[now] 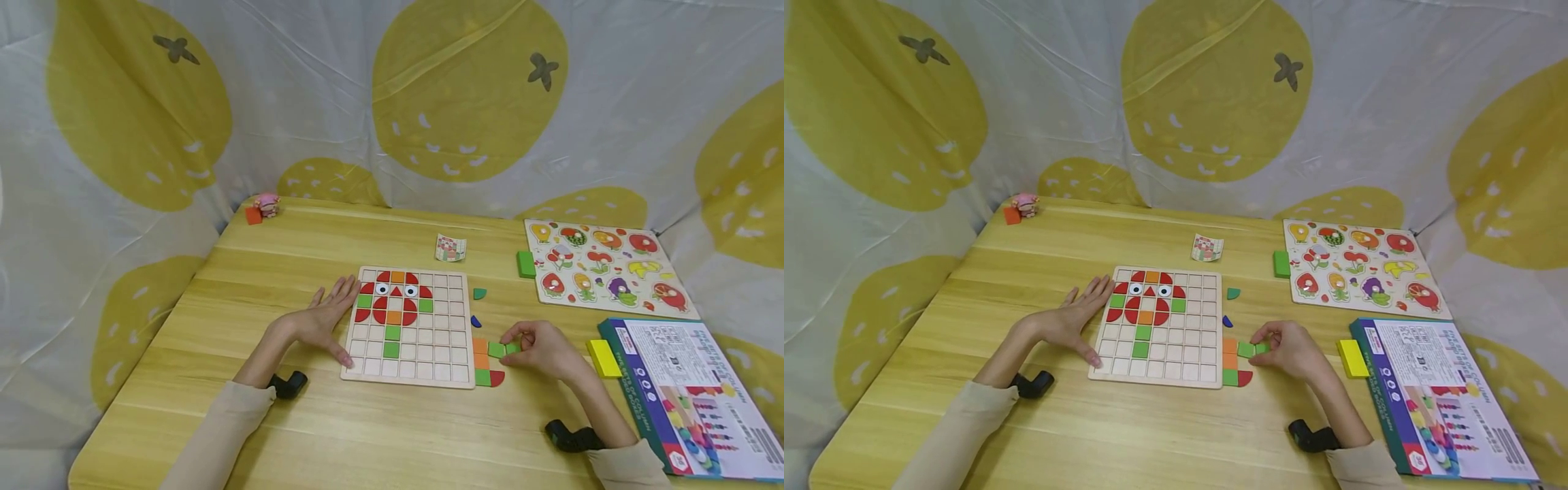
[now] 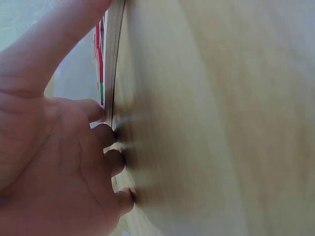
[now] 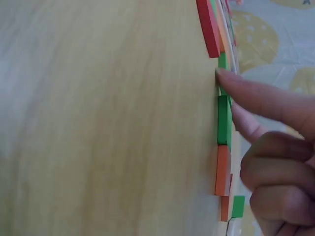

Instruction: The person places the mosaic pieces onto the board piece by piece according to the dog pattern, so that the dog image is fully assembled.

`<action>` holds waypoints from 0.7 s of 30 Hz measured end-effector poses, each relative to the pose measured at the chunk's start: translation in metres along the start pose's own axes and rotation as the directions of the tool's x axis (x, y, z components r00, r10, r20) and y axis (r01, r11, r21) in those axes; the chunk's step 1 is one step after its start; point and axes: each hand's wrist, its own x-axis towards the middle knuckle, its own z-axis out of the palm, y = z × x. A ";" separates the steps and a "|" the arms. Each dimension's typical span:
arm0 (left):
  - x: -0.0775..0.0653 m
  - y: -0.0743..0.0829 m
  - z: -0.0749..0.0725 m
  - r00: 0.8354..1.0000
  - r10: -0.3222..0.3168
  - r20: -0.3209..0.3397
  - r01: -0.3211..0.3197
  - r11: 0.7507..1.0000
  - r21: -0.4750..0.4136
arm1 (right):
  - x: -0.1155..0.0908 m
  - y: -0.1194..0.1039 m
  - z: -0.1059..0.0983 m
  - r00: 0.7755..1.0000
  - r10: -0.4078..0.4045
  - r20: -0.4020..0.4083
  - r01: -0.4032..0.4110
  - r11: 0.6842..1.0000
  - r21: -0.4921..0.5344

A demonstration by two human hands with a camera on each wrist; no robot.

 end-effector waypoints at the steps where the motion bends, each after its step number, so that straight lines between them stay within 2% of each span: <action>1: 0.000 0.000 0.000 1.000 0.000 0.000 0.000 1.000 0.000 | 0.001 0.000 0.001 1.000 -0.004 -0.002 0.003 1.000 -0.007; 8: 0.000 0.001 -0.001 1.000 0.000 0.002 0.000 1.000 -0.005 | 0.004 -0.004 0.004 1.000 -0.007 0.013 0.007 1.000 -0.025; 12: 0.000 0.000 0.000 1.000 -0.003 0.003 0.003 1.000 -0.009 | 0.008 -0.018 0.009 1.000 -0.003 -0.012 0.003 1.000 0.007; 15: 0.000 0.000 0.000 1.000 0.004 0.002 -0.004 1.000 -0.013 | 0.012 -0.042 0.024 1.000 -0.026 -0.011 0.027 0.999 0.043; 21: -0.002 0.000 -0.001 1.000 0.012 -0.006 -0.013 0.999 -0.030 | 0.020 -0.098 0.076 0.994 -0.101 0.051 0.097 0.993 0.068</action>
